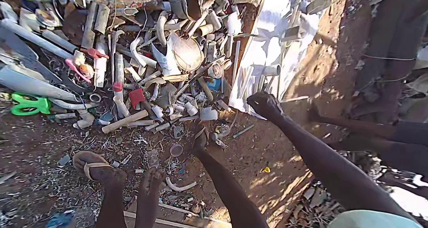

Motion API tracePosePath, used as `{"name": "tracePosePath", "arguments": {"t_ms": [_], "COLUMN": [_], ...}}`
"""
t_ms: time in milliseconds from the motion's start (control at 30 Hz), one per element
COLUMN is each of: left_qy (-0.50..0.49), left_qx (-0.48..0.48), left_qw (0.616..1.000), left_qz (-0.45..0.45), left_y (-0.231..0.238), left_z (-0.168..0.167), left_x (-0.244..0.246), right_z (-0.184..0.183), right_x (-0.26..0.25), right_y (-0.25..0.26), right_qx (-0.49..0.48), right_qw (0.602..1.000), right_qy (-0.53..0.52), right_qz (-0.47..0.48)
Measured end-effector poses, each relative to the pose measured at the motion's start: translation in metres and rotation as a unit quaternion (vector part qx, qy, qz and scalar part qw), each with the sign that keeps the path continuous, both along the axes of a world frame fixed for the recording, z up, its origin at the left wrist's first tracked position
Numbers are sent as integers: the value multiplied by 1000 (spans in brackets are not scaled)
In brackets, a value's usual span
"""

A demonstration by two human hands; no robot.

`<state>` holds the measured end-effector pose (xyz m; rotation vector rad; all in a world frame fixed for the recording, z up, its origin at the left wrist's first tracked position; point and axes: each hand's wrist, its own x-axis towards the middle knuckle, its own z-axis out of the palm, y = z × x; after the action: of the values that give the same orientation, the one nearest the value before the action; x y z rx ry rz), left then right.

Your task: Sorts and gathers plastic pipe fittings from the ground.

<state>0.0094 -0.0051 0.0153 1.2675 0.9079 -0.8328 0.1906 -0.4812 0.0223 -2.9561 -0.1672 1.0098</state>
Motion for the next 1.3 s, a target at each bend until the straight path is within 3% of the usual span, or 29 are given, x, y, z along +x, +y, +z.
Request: {"name": "tracePosePath", "arguments": {"t_ms": [100, 200, 367, 533, 733, 800, 900, 1100, 1300], "left_qy": [-14, -16, -12, 5, 30, 30, 31, 29, 28], "left_qx": [6, 2, -9, -24, -38, -45, -60, -52, -47], "left_qw": [1000, 1000, 1000, 999, 996, 996, 994, 995, 993], "left_qz": [3, 2, 18, 48, 71, 78, 85, 81, 101], "left_y": [4, 9, 18, 27, 40, 44, 47, 50, 52], "left_z": [-9, -8, -7, -3, 2, 2, 3, 6, 4], "left_x": [-10, -9, -10, -5, -6, -8, -5, 10, 11], "right_z": [-73, -124, -163, -169, -196, -217, -215, -186, -121], "right_x": [-47, -48, 54, 159, 221, 211, 169, 74, -17], "right_y": [78, 140, 218, 288, 312, 314, 318, 282, 286], "right_qx": [67, 102, 89, 96, 20, 11, 26, 122, 299], "right_qw": [994, 989, 995, 994, 992, 993, 994, 990, 949], "right_qy": [91, 105, 26, -7, 35, 41, -6, -67, -79], "right_qz": [-12, -3, -27, -49, -120, -113, -110, -6, -52]}}
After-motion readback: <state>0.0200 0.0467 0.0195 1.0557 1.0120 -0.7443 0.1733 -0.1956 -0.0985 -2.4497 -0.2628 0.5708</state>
